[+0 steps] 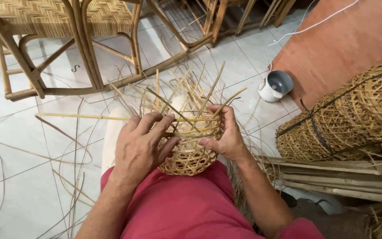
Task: A person is weaving a small basket using thin strips of bamboo or rattan by hand.
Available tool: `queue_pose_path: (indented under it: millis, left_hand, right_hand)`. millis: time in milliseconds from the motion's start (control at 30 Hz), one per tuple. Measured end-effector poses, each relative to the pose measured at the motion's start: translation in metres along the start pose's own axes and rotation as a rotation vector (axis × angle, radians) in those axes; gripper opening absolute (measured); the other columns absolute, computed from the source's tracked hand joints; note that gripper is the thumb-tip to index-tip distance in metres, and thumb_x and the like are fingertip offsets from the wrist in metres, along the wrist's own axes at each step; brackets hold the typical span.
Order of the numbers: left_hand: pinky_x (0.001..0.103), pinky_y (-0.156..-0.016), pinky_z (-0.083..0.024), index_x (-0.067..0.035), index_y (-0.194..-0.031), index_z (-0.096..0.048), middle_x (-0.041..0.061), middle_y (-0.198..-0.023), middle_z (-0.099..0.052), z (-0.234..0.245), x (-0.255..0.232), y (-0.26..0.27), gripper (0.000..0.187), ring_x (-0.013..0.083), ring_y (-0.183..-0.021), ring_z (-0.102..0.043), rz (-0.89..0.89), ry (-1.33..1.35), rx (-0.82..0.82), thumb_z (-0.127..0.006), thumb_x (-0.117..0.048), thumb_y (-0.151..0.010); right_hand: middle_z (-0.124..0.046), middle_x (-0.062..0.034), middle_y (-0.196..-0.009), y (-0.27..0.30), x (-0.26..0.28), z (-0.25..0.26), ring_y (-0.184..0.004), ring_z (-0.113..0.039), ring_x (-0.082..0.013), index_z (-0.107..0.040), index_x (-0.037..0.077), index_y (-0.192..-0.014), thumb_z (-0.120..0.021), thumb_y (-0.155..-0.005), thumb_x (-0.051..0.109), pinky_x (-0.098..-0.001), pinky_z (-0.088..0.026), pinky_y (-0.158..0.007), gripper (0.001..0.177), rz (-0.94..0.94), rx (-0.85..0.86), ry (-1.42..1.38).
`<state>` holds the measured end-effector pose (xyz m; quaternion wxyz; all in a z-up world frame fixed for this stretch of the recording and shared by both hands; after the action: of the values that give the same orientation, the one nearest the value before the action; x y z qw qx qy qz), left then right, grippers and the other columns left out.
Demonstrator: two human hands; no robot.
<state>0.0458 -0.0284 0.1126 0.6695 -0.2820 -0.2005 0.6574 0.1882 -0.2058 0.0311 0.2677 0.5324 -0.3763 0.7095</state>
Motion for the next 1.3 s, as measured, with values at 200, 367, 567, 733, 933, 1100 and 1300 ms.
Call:
queue_pose_path:
  millis: [200,367,567,733,933,1100,1300]
  left_hand:
    - [0.032,-0.067,-0.052,-0.026,-0.128,-0.069,0.0,-0.111,-0.061,0.005,-0.003,0.001,0.045,0.0202,-0.085,-0.058,-0.021,-0.06,-0.013,-0.073,-0.05,-0.091]
    - [0.033,-0.066,-0.053,-0.024,-0.132,-0.068,0.003,-0.113,-0.061,0.022,-0.003,0.009,0.049,0.0215,-0.085,-0.058,-0.006,-0.04,-0.034,-0.078,-0.047,-0.09]
    - [0.036,-0.068,-0.05,-0.021,-0.131,-0.07,0.003,-0.108,-0.062,0.038,0.007,0.012,0.047,0.0236,-0.084,-0.059,0.039,-0.104,-0.076,-0.076,-0.046,-0.091]
    - [0.037,-0.077,-0.05,-0.028,-0.129,-0.069,-0.002,-0.111,-0.063,0.028,0.013,0.009,0.05,0.0243,-0.098,-0.061,0.021,-0.099,-0.04,-0.075,-0.052,-0.085]
    - [0.043,-0.095,-0.044,-0.029,-0.135,-0.065,-0.004,-0.118,-0.065,0.002,0.016,-0.007,0.055,0.0276,-0.119,-0.055,-0.028,0.141,0.055,-0.072,-0.048,-0.084]
    - [0.046,-0.095,-0.041,-0.023,-0.134,-0.064,0.001,-0.119,-0.067,0.001,0.021,-0.024,0.052,0.0294,-0.113,-0.06,-0.062,0.162,0.095,-0.07,-0.045,-0.086]
    - [0.054,-0.104,-0.038,-0.023,-0.129,-0.063,0.003,-0.104,-0.072,-0.01,0.021,-0.016,0.046,0.0267,-0.092,-0.068,-0.043,0.187,0.257,-0.072,-0.036,-0.086]
  right_hand:
    - [-0.053,-0.0252,-0.147,-0.005,-0.013,-0.003,-0.142,-0.046,-0.0446,-0.043,0.006,-0.142,-0.103,-0.06,0.037,-0.0582,-0.041,-0.113,0.107,0.024,0.01,-0.023]
    - [-0.057,-0.0251,-0.143,-0.005,-0.006,-0.011,-0.135,-0.054,-0.042,-0.046,0.005,-0.14,-0.104,-0.057,0.042,-0.0534,-0.046,-0.11,0.107,0.102,-0.001,0.01]
    - [-0.062,-0.0242,-0.139,-0.013,0.025,-0.023,-0.132,-0.058,-0.0389,-0.05,0.005,-0.136,-0.105,-0.051,0.04,-0.0499,-0.048,-0.108,0.107,0.177,-0.004,0.099]
    - [-0.06,-0.0242,-0.14,-0.008,0.02,-0.017,-0.133,-0.056,-0.0406,-0.047,0.005,-0.14,-0.105,-0.053,0.039,-0.0526,-0.044,-0.111,0.11,0.118,0.034,0.111]
    - [-0.049,-0.025,-0.151,-0.006,0.012,-0.007,-0.143,-0.044,-0.0443,-0.041,0.006,-0.145,-0.1,-0.062,0.044,-0.0582,-0.036,-0.117,0.109,0.101,0.036,0.051]
    - [-0.028,-0.0416,-0.155,-0.014,0.006,-0.001,-0.142,-0.031,-0.0639,-0.019,-0.004,-0.151,-0.087,-0.066,0.069,-0.076,-0.025,-0.117,0.132,0.139,-0.003,0.11]
    - [-0.056,-0.0104,-0.116,0.014,0.023,0.035,-0.081,-0.058,-0.0199,-0.058,0.001,-0.131,-0.092,-0.077,0.048,-0.0316,-0.05,-0.071,0.079,0.461,-0.363,0.49]
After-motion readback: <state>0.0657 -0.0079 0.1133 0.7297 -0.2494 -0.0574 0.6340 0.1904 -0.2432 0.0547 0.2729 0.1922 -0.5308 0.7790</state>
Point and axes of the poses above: each hand's wrist, its own y-axis away from the middle knuckle, its own z-axis out of the back of the hand, x = y × z, the point moved 7 cm from there along -y, towards the middle knuckle
